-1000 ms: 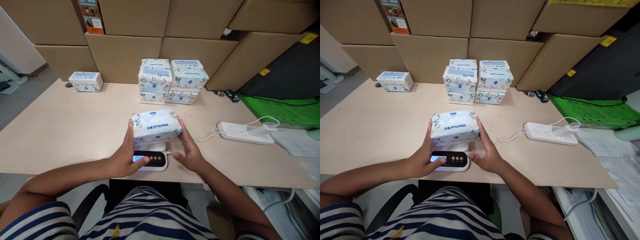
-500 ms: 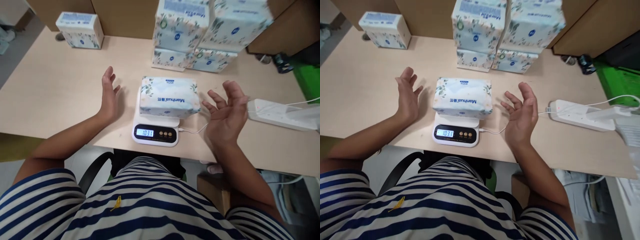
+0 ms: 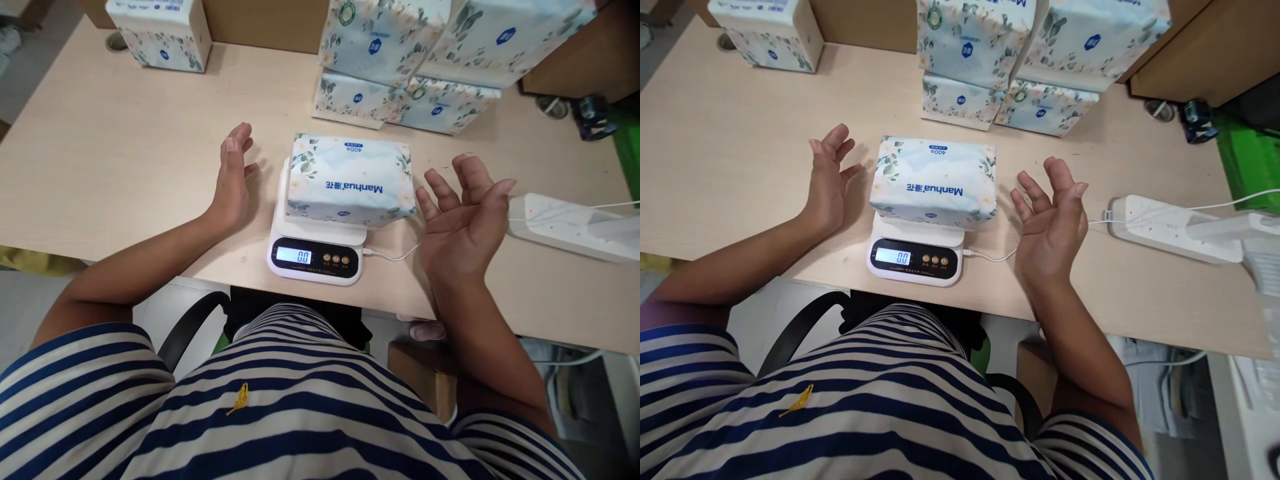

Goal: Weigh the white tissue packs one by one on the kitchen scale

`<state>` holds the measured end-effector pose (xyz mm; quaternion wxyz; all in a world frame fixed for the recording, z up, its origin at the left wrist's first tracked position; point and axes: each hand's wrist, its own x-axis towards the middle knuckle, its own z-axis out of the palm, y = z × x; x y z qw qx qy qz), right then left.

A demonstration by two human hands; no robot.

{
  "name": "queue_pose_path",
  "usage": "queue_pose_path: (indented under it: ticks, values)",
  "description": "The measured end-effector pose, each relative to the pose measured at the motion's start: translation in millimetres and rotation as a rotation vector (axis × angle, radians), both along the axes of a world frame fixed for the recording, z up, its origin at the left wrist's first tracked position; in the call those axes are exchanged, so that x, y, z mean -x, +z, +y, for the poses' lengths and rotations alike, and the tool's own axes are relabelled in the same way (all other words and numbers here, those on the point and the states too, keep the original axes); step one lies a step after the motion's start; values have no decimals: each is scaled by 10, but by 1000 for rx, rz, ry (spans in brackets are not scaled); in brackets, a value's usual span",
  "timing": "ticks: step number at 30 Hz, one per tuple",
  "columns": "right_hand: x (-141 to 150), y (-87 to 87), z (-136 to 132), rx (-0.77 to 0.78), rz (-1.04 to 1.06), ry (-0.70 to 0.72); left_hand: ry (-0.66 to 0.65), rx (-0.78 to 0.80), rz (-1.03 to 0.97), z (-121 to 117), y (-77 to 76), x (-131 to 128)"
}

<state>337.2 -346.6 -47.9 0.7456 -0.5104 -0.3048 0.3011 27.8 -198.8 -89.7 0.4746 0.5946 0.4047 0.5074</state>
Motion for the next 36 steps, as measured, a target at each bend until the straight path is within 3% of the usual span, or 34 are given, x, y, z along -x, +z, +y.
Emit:
queue_pose_path:
  ticks: [4, 17, 30, 36]
  values:
    - [-2, -2, 6, 6, -10, 7, 15, -39, -9, -47, 69, -31]
    - [20, 16, 1, 39, -30, 4, -39, -73, 48, -48, 80, 0]
    - [-203, -130, 36, 34, -74, 2, -65, -126, 48, 0, 15, 17]
    - [-197, -118, 31, 133, -143, 48, -72, -87, 60, 38, -27, 6]
